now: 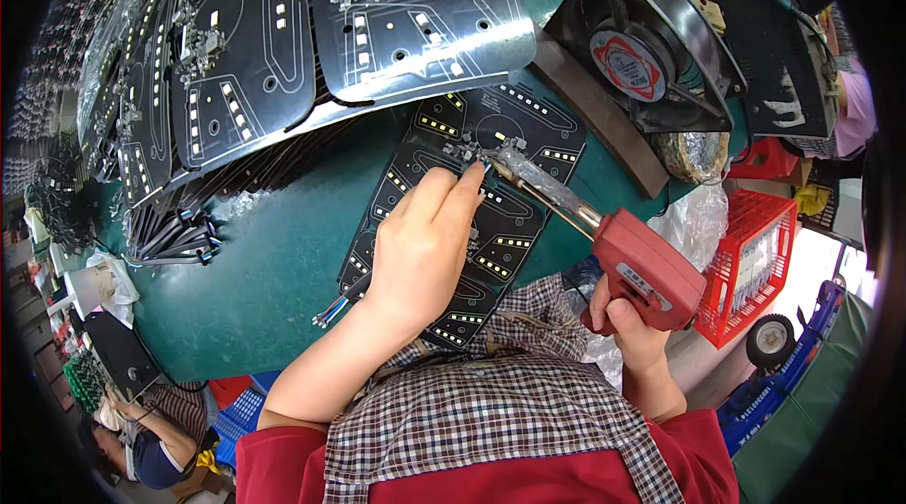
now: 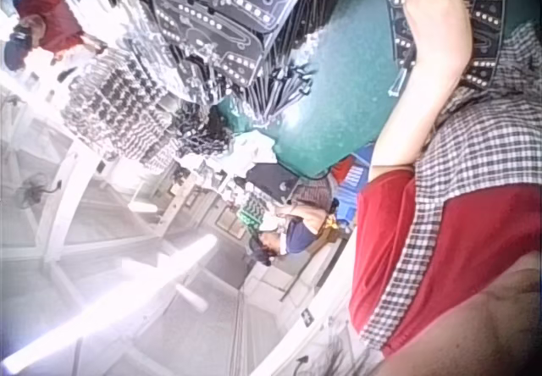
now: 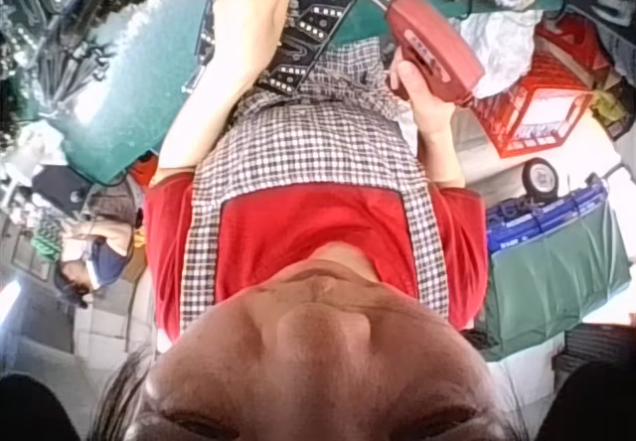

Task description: The person solders wires onto circuit boards using a soldering gun and places the assembled boards into a crate.

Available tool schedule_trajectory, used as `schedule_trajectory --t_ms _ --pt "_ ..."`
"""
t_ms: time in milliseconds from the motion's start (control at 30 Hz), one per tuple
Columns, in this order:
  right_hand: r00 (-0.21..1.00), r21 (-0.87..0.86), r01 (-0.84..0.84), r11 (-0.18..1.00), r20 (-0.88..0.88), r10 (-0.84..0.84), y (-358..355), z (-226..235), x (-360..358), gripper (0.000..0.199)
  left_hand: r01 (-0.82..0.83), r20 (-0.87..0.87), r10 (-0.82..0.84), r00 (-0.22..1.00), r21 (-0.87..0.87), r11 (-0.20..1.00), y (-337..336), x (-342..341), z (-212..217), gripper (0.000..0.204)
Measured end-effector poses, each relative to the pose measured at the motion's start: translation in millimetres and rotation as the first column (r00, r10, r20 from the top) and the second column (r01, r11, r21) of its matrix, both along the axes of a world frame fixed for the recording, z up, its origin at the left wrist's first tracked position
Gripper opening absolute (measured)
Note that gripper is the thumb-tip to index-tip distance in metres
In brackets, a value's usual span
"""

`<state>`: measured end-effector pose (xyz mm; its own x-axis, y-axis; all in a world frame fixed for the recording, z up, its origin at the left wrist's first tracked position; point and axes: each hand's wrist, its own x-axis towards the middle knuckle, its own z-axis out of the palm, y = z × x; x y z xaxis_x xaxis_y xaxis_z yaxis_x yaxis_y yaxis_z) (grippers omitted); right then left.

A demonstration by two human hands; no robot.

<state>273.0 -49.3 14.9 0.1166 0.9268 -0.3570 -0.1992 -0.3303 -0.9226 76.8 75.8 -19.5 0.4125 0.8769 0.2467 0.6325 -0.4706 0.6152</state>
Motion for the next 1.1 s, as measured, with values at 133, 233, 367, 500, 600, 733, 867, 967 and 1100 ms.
schedule_trajectory --t_ms 133,233,367,500,600,733,867,967,1100 --pt "0.980 0.061 0.087 0.994 0.174 -0.097 6.5 -2.0 -9.6 0.058 0.003 -0.002 -0.003 1.000 -0.015 1.000 0.2 -0.4 0.5 0.029" --pt "0.979 0.053 0.036 0.998 0.197 -0.046 3.9 -4.1 -4.9 0.060 0.019 0.006 -0.019 1.000 -0.011 1.000 2.1 -1.2 0.5 0.029" --pt "0.998 0.020 0.056 0.998 0.040 -0.057 0.8 -1.9 0.1 0.068 0.021 0.007 -0.021 1.000 -0.015 1.000 2.0 -2.7 0.1 0.029" --pt "0.994 0.008 0.043 0.999 -0.097 -0.042 0.9 -2.0 2.7 0.077 0.018 0.008 -0.018 1.000 -0.018 1.000 1.5 -2.0 -0.3 0.029" --pt "0.996 -0.015 0.038 0.999 -0.082 -0.039 3.0 -1.7 0.3 0.077 0.016 0.007 -0.016 1.000 -0.023 1.000 1.5 -1.9 -0.2 0.029" --pt "0.998 -0.018 0.027 0.999 -0.052 -0.028 2.9 -2.0 1.6 0.076 0.010 0.000 -0.010 1.000 -0.028 1.000 1.2 -1.4 0.9 0.029" --pt "0.999 -0.014 0.019 1.000 -0.051 -0.020 1.3 -1.0 2.9 0.076 0.003 -0.024 -0.004 1.000 -0.031 1.000 0.9 -1.9 1.1 0.029" --pt "0.999 -0.021 0.034 0.999 -0.030 -0.034 0.6 -0.7 2.4 0.077 0.006 -0.039 -0.007 0.999 -0.013 1.000 1.4 -2.9 0.2 0.029" --pt "0.993 0.118 -0.039 0.992 -0.102 0.051 -2.5 -8.9 9.4 0.078 0.001 0.031 0.001 1.000 -0.060 0.998 3.7 -2.4 2.2 0.027"
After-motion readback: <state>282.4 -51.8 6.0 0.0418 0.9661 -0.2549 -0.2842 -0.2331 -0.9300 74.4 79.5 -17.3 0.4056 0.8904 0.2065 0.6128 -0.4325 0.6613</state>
